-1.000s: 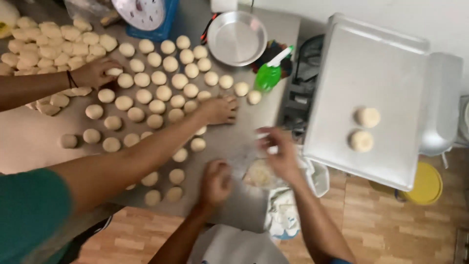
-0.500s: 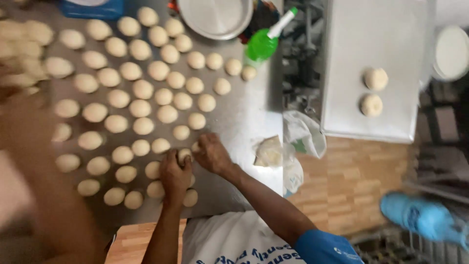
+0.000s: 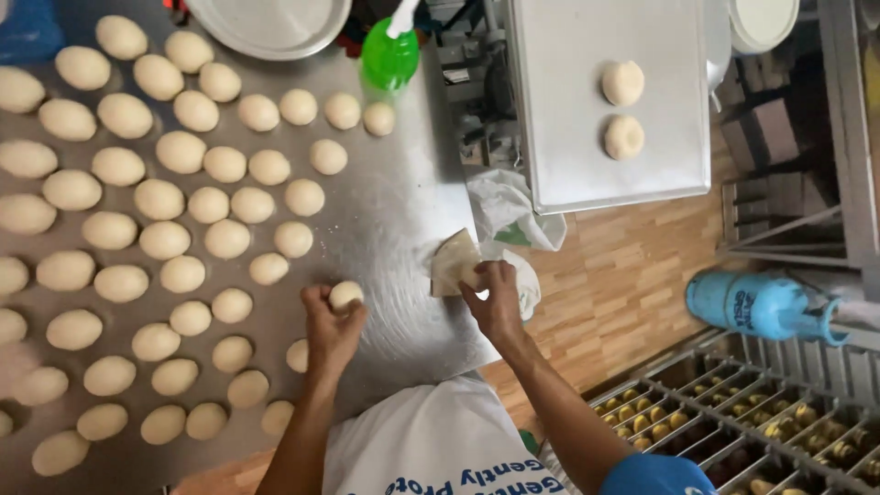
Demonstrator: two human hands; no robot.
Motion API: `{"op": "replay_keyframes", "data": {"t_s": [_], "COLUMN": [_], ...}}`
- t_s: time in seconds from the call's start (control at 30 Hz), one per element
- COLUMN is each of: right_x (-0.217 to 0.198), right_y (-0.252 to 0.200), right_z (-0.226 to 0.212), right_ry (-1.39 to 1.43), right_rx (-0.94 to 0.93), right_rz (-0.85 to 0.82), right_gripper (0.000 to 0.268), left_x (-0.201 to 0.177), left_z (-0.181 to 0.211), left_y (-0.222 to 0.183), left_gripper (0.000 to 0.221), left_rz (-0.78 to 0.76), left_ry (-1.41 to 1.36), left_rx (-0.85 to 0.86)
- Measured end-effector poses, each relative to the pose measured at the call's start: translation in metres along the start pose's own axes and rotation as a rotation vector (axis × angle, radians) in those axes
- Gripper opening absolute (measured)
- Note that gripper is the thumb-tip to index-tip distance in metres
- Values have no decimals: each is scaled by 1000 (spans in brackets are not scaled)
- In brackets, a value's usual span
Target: Shaping dough into small balls and arranging them on baking trays at a fast, professional pace.
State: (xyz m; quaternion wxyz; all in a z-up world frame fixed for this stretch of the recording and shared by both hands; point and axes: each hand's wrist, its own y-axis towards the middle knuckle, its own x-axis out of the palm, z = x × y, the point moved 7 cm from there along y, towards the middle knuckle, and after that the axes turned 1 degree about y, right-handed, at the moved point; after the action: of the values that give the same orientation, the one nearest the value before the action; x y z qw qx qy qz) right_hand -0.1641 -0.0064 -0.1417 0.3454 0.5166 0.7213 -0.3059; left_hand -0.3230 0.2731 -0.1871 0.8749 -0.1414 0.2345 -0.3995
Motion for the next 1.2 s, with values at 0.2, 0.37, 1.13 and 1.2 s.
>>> {"op": "replay_keyframes", "data": {"t_s": [0.2, 0.37, 1.13, 1.2], "right_x": [-6, -18, 43, 27], "right_y": [-4, -15, -63, -49], "right_z": [-10, -50, -35, -22], "right_ry": [127, 309, 152, 100], "right_rx": [-28, -52, -12, -5], "right_rz": [24, 174, -233, -100], "right_gripper": [43, 47, 26, 20], "left_x": [53, 97, 7, 10], "left_z": [63, 62, 60, 83], "left_y": [-4, -14, 49, 42], "left_gripper": [56, 52, 25, 15], "left_rz": [-293, -390, -12, -31], "left_ry": [-243, -328, 445, 333], "left_rx": [74, 39, 611, 640]}}
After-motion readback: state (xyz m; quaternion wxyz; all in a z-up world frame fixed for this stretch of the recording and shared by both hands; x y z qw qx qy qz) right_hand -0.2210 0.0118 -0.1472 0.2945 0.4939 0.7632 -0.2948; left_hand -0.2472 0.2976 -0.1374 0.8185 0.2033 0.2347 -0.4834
